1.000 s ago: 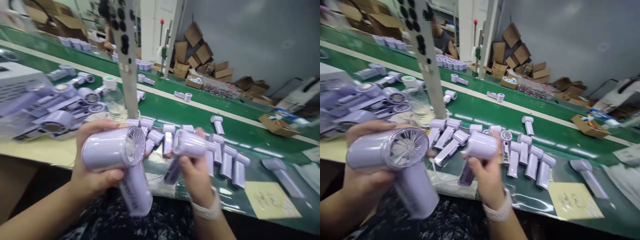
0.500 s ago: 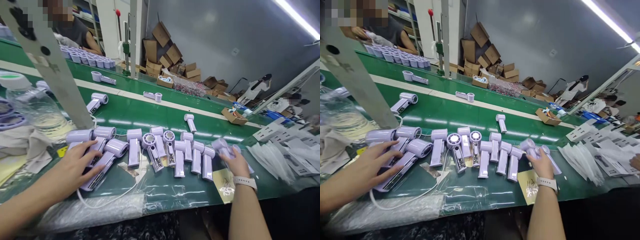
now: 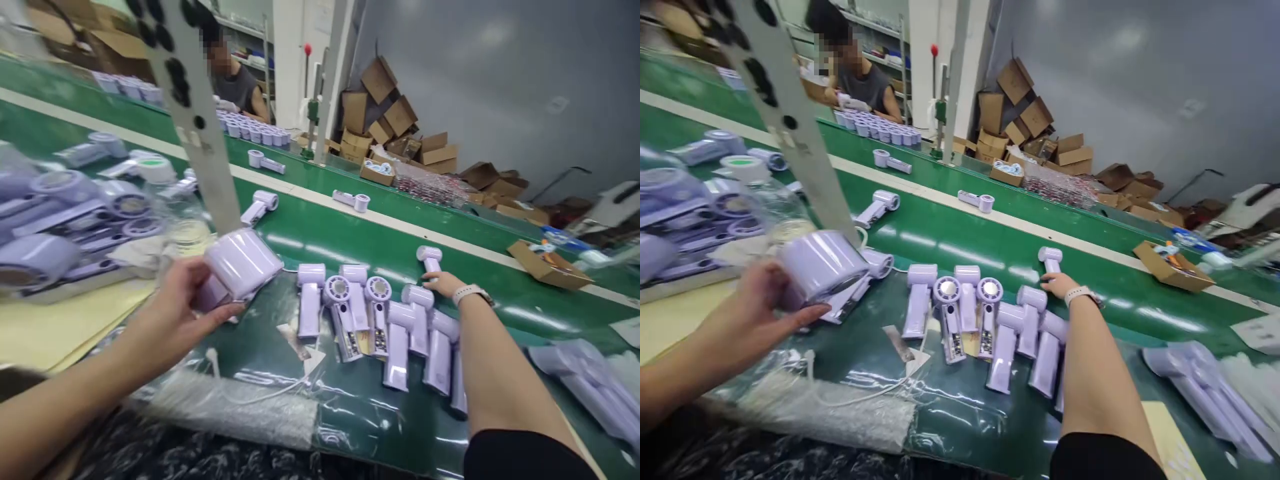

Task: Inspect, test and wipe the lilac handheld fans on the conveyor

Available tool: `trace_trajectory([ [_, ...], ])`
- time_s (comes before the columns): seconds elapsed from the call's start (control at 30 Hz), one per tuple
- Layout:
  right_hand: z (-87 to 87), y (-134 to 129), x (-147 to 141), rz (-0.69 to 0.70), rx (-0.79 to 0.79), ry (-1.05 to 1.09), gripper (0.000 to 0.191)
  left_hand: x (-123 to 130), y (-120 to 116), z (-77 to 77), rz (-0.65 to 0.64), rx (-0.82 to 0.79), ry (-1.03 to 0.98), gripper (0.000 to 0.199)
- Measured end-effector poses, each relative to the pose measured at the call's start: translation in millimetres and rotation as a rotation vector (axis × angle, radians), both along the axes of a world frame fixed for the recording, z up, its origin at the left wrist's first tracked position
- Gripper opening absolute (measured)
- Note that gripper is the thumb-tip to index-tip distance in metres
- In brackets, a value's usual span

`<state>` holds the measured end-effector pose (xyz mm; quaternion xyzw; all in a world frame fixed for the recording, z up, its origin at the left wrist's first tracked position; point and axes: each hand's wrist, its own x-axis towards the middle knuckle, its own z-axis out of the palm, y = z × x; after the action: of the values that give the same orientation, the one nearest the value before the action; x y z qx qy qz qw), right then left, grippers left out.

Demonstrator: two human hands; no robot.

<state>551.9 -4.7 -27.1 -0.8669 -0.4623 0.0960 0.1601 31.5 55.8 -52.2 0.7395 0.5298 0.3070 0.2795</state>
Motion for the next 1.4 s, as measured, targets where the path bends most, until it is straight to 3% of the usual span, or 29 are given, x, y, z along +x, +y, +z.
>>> trace_trajectory([
  [0.1, 15.1, 21.6, -40.0, 0.037, 0.071, 0.018, 0.021, -14.5, -15.9, 20.3, -0.036, -0.273, -0.215, 0.048],
  [0.23, 25.3, 5.2, -141.6, 0.238, 0.256, 0.112, 0.033, -7.4, -31.4, 10.0, -0.094, -0.611, -0.783, 0.055],
  [0.33, 14.5, -20.5, -245.6, 0.592, 0.479, 0.159, 0.036, 11.1, -36.9, -1.2, -0.229, -0.678, -1.167, 0.071],
  [0.4, 2.2, -35.1, -305.7, 0.735, 0.547, 0.129, 0.040, 16.4, -37.0, -4.9, -0.275, -0.695, -1.326, 0.074],
  [0.47, -12.4, -44.9, -347.4, 0.777, 0.548, 0.170, 0.043, 11.4, -33.8, -7.1, -0.250, -0.709, -1.377, 0.067],
  [0.53, -29.0, -49.6, -372.4, 0.709, 0.427, 0.249, 0.041, -0.8, -28.4, -9.1, -0.209, -0.688, -1.375, 0.062],
  [0.63, -53.2, -49.1, -395.5, 0.623, 0.148, 0.183, 0.025, -19.1, -21.7, -11.0, -0.197, -0.591, -1.373, 0.067],
  [0.7, -62.8, -48.5, -406.6, 0.694, 0.063, 0.126, 0.004, -25.8, -20.2, -9.5, -0.215, -0.513, -1.364, 0.071],
  [0.73, -64.3, -49.3, -410.0, 0.750, 0.059, 0.142, 0.006, -27.4, -20.1, -7.8, -0.228, -0.494, -1.354, 0.073],
  [0.87, -52.6, -59.9, -403.8, 0.877, 0.095, 0.419, 0.014, -25.8, -20.6, 2.3, -0.262, -0.474, -1.359, 0.072],
  [1.0, -40.2, -66.5, -388.2, 0.680, 0.202, 0.924, 0.021, -14.8, -18.6, 10.3, -0.284, -0.429, -1.432, 0.074],
  [1.17, -39.5, -68.2, -397.6, 0.531, 0.316, 1.283, 0.036, 7.3, -18.8, 16.7, -0.328, -0.499, -1.487, 0.073],
  [1.4, -44.3, -73.3, -409.4, 0.343, 0.438, 1.351, 0.045, 26.8, -26.6, 6.8, -0.275, -0.360, -1.502, 0.071],
])
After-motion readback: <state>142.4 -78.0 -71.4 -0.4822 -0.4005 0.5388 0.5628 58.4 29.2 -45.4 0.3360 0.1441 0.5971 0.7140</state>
